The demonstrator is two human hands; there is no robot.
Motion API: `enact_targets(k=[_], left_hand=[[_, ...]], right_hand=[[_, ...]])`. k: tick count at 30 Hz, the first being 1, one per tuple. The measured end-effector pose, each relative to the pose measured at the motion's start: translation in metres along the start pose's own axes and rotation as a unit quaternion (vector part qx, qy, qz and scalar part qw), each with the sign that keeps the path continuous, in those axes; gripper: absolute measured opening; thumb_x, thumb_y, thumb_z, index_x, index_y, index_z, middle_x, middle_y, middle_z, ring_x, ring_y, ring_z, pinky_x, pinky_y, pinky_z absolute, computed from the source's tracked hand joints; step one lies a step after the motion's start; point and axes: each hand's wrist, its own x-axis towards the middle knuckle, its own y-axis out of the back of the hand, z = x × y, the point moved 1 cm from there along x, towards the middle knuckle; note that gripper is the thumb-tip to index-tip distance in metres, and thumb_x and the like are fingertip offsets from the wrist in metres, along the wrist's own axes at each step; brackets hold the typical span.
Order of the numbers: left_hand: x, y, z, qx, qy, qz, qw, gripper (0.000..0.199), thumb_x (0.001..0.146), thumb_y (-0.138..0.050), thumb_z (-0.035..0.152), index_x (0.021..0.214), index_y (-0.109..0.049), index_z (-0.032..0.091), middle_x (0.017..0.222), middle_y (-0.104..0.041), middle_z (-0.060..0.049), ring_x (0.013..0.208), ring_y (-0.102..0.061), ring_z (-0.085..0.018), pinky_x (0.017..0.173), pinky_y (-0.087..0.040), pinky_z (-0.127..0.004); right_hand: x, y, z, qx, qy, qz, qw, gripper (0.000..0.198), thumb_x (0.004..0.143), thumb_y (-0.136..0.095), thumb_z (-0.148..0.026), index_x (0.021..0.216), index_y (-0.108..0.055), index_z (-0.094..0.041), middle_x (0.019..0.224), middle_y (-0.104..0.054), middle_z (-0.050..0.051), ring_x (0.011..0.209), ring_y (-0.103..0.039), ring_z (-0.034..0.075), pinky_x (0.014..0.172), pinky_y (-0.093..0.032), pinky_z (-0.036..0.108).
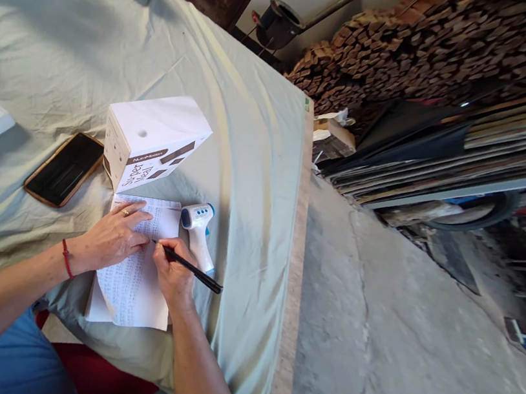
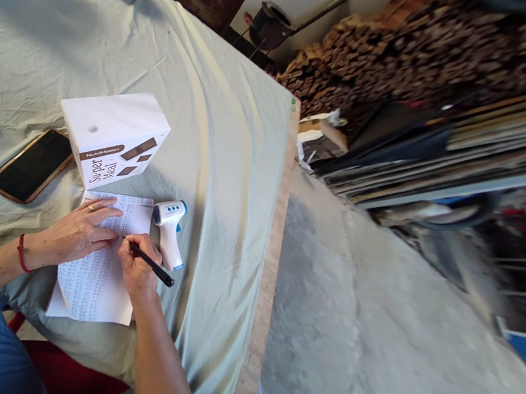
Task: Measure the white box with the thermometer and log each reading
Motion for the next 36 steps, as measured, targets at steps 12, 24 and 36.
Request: enact_targets(k=[12, 24, 36], left_hand=[[-0.0007, 0.0008, -0.0006, -0.022, 0.012, -0.006, 1.000, 0.018, 0.098, -0.061, 0.023, 0.095, -0.079, 0.023, 0.137, -0.064, -0.009, 0.145, -0.047, -0.034, 0.119, -0.043, -0.054], [-0.0010, 0.0013, -0.0007, -0.033, 0.011, -0.004, 0.999, 0.019, 0.099, -0.061, 0.023, 0.094, -0.079, 0.022, 0.138, -0.065, -0.012, 0.146, -0.046, -0.036, 0.120, -0.042, -0.056], [-0.0008, 0.0025, 0.0000, -0.024, 0.014, -0.002, 1.000, 0.016, 0.098, -0.062, 0.022, 0.095, -0.078, 0.023, 0.136, -0.065, -0.008, 0.146, -0.047, -0.033, 0.121, -0.042, -0.052]], right_hand=[[-0.0023, -0.0010, 0.0023, -0.007, -0.001, 0.025, 1.000, 0.012, 0.090, -0.057, -0.026, 0.080, -0.063, -0.023, 0.067, -0.066, -0.002, 0.057, -0.061, 0.015, 0.058, -0.052, 0.027], [-0.0017, -0.0010, 0.0016, -0.009, -0.023, 0.019, 1.000, 0.014, 0.089, -0.056, -0.029, 0.078, -0.062, -0.023, 0.064, -0.066, -0.002, 0.056, -0.061, 0.015, 0.057, -0.052, 0.027], [-0.0029, -0.0011, 0.0024, 0.000, -0.036, 0.037, 0.999, 0.014, 0.088, -0.058, -0.029, 0.078, -0.062, -0.022, 0.066, -0.067, -0.001, 0.055, -0.061, 0.014, 0.056, -0.052, 0.027]])
